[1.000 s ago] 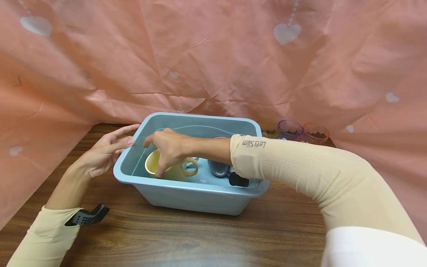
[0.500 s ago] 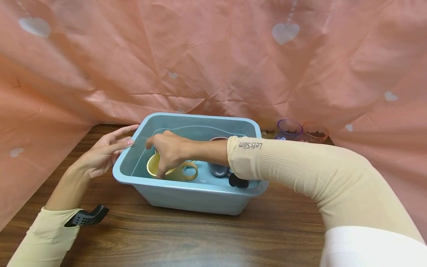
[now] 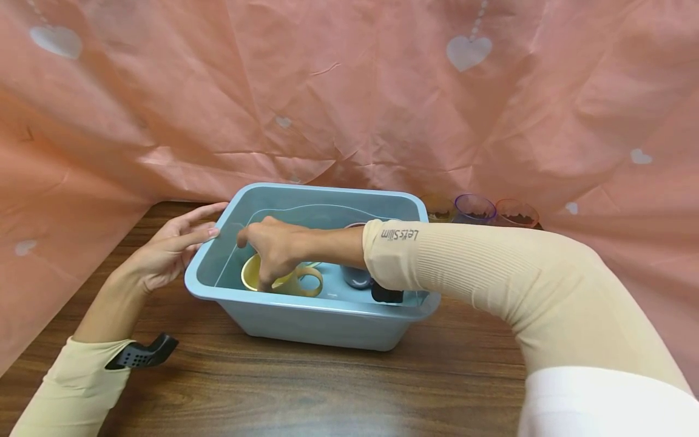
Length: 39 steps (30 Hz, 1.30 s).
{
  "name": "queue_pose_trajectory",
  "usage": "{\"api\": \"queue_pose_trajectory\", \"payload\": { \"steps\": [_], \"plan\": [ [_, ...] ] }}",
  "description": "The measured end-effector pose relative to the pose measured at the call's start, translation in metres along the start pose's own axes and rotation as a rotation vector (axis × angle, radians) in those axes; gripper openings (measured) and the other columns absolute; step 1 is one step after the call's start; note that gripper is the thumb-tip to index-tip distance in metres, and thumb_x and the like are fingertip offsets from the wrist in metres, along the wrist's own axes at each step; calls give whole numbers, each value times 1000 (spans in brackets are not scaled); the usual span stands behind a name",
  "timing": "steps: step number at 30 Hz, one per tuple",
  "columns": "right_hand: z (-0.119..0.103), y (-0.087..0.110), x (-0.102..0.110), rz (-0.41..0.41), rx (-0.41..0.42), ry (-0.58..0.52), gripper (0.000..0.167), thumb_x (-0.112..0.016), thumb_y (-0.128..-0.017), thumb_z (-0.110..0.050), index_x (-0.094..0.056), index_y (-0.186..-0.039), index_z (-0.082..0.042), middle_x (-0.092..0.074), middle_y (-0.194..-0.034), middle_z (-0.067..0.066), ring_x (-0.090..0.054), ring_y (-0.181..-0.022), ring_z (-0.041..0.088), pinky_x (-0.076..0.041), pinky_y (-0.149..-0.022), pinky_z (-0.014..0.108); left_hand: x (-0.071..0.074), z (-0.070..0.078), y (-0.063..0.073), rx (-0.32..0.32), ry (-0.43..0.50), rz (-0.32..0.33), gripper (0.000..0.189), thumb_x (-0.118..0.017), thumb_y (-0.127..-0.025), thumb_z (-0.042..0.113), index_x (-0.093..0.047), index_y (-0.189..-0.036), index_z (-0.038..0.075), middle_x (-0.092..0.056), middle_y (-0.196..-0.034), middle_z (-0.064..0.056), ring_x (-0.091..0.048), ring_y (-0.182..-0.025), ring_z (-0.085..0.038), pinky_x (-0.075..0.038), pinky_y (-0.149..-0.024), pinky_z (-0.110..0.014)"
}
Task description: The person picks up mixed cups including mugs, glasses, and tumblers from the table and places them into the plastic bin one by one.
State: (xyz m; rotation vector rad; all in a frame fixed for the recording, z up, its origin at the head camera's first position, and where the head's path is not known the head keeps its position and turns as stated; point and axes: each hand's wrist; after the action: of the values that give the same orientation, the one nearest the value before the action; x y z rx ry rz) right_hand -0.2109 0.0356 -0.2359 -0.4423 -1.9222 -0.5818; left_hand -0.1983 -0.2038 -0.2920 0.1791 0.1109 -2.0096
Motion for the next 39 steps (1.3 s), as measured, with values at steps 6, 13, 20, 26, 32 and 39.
{"api": "queue_pose_trajectory", "payload": {
  "steps": [6,13,20,26,32,39],
  "plan": [
    [1,-2,-3,-18,4,-30,79,-92,-74,-13,-55,-144,-4,-72,-113,10,-66,-92,16,-55,-72,22,-1,0,-1,2,1,-1,61,-56,-107,5,-26,-160,7,-67,-114,-13,-74,-94,-20,-64,-76,-35],
    [2,-4,-5,-32,1,-6,75,-89,-76,-11,-55,-143,-4,-72,-105,9,-64,-85,16,-53,-66,23,-1,1,-1,-4,4,-11,62,-56,-107,4,-25,-161,7,-67,-114,-13,-74,-94,-20,-64,-76,-35],
    [1,-5,-6,-50,-10,-12,74,-88,-78,-11,-55,-144,-3,-70,-113,9,-65,-93,17,-55,-71,23,2,-1,-1,-6,17,-20,61,-54,-107,3,-25,-161,8,-67,-113,-12,-74,-92,-20,-64,-75,-34],
    [5,-10,-9,-59,-9,-20,71,-84,-78,-8,-56,-143,-2,-69,-116,11,-64,-98,19,-57,-74,26,2,-1,-1,-5,11,-17,62,-54,-107,4,-25,-161,8,-67,-113,-11,-74,-91,-19,-64,-74,-33],
    [18,-21,-19,-64,12,-2,70,-82,-78,-8,-56,-143,-3,-69,-107,8,-62,-90,20,-55,-68,28,1,-1,-1,-3,13,-20,61,-54,-107,3,-26,-161,8,-67,-111,-9,-74,-90,-17,-64,-73,-31],
    [2,-5,6,-22,-25,-27,75,-90,-80,-22,-56,-145,-5,-67,-131,17,-63,-120,29,-57,-87,29,2,-1,-3,-2,14,-23,61,-54,-107,3,-25,-161,8,-68,-112,-9,-75,-91,-19,-64,-73,-34]
  ]
}}
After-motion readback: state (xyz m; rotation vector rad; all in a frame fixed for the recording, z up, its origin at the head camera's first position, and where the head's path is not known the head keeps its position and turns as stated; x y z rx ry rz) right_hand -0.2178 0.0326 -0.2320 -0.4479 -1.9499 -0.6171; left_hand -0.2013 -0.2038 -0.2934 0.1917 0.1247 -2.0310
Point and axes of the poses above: each hand's wrist, its own y-axis away from the middle knuckle, its own x-axis out of the back of the hand, z = x × y
